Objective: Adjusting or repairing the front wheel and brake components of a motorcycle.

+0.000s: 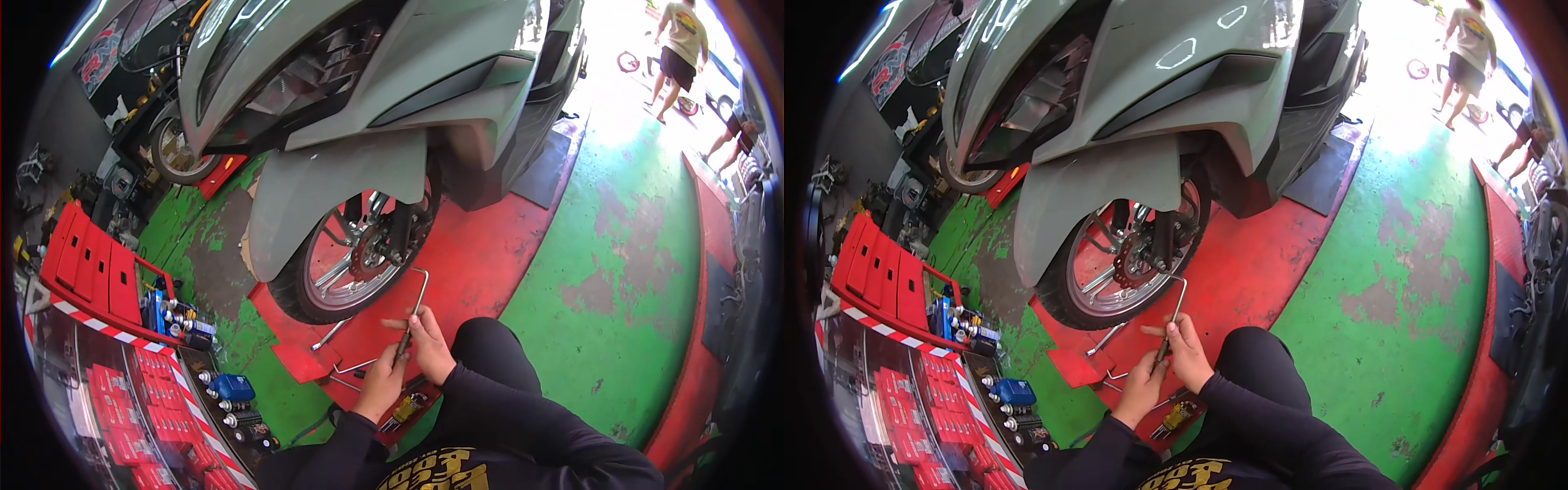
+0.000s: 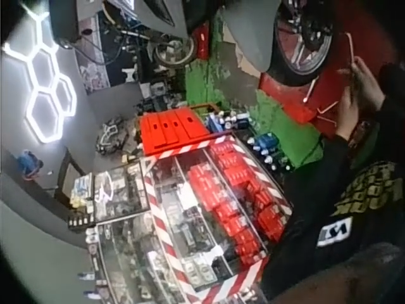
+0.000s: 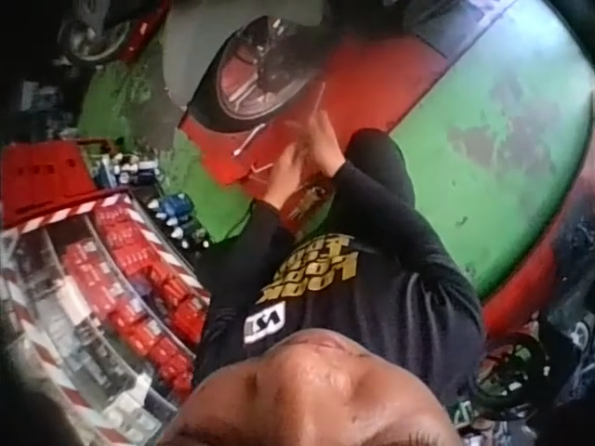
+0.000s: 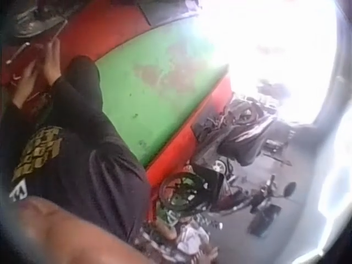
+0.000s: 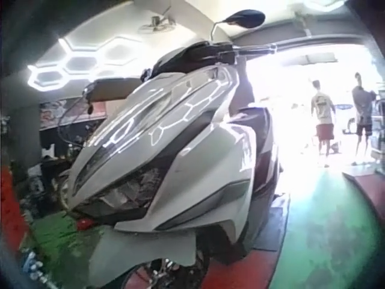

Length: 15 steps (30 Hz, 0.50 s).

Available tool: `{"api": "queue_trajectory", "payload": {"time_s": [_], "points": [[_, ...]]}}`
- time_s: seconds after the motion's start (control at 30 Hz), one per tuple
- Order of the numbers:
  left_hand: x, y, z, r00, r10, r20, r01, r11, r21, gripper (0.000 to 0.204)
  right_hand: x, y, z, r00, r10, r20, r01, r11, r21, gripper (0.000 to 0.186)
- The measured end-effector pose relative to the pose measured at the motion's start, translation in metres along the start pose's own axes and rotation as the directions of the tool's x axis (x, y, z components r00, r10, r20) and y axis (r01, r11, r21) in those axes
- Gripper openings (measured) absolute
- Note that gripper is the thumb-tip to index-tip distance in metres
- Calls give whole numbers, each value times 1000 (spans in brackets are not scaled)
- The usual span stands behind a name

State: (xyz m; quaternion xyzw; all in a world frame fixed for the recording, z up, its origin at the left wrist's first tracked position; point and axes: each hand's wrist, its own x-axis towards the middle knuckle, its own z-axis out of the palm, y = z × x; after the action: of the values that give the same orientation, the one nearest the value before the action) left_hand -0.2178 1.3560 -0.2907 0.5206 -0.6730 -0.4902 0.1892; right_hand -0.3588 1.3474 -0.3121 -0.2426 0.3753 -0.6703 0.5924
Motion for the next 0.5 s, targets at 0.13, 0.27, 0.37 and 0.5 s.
{"api": "queue_trajectory", "payload": {"time_s": [0.13,0.27,0.37,0.5], "points": [[14,4,-5,999,29,-16,-24,971,238,27,30,5,-20,996,-22,-84,17,998,-54,25],[36,9,-14,993,109,-46,-78,896,436,25,77,6,-45,972,86,-218,-117,984,-131,29],[55,13,-22,987,157,-29,-109,796,596,25,103,2,-60,946,220,-237,-235,971,-36,31],[73,1,-40,978,209,3,-168,777,607,22,120,3,-51,932,296,-212,-303,953,-4,31]]}}
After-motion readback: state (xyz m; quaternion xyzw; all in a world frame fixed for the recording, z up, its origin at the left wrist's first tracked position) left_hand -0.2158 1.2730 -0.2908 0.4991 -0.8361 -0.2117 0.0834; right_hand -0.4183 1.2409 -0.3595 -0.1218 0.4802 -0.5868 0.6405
